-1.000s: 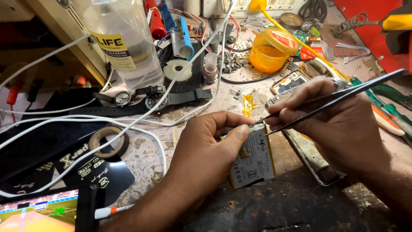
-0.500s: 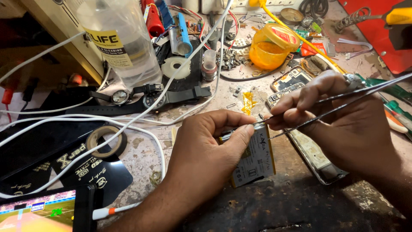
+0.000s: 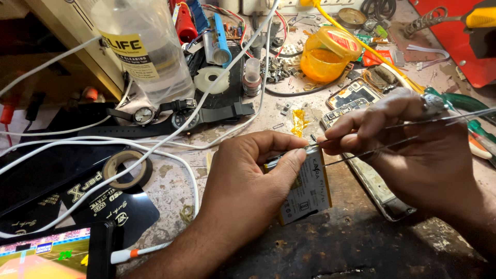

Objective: The person works at a cluttered repair bench, peeling the adhesive wrapper from a phone battery and trimming its edge, then uses tweezers to position the battery connector and solders the connector terminals with a soldering iron, with a disassembled phone lying beside the work.

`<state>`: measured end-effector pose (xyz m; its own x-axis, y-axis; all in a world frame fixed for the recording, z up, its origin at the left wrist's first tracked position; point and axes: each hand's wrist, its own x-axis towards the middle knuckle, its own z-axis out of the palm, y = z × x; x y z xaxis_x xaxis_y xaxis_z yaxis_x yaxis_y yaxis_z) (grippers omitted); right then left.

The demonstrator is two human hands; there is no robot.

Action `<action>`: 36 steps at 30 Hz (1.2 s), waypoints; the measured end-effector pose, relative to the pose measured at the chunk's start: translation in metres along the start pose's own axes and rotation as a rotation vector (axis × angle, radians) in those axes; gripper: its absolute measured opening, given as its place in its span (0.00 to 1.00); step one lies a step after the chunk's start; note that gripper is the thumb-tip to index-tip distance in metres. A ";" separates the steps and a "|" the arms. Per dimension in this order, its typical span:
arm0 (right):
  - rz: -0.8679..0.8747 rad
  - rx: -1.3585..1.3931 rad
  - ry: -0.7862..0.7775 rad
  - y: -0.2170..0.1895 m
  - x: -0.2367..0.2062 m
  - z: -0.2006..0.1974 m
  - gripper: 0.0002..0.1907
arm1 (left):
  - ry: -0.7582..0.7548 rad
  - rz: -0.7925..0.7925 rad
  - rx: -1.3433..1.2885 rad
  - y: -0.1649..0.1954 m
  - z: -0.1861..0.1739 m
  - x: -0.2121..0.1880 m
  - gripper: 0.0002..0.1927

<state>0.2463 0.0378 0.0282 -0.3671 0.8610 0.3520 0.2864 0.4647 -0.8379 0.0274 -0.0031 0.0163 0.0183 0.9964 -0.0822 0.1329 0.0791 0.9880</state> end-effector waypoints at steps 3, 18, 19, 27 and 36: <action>-0.036 0.005 -0.009 -0.002 -0.003 0.001 0.09 | 0.026 0.084 0.000 0.001 0.001 -0.002 0.11; 0.077 -0.011 -0.015 0.001 0.000 -0.010 0.09 | 0.023 0.035 0.023 0.006 0.003 -0.009 0.07; 0.072 -0.012 -0.024 0.001 0.000 -0.011 0.09 | 0.022 0.048 0.023 0.006 0.003 -0.009 0.07; 0.039 0.094 -0.064 0.007 0.000 -0.013 0.09 | 0.019 0.055 0.032 0.005 0.004 -0.010 0.07; 0.065 0.160 0.005 0.002 -0.002 -0.011 0.08 | -0.045 0.013 -0.038 0.000 0.003 -0.005 0.08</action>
<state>0.2579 0.0391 0.0304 -0.3481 0.8893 0.2966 0.1649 0.3696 -0.9145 0.0299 -0.0080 0.0160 0.0645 0.9951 -0.0747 0.0944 0.0685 0.9932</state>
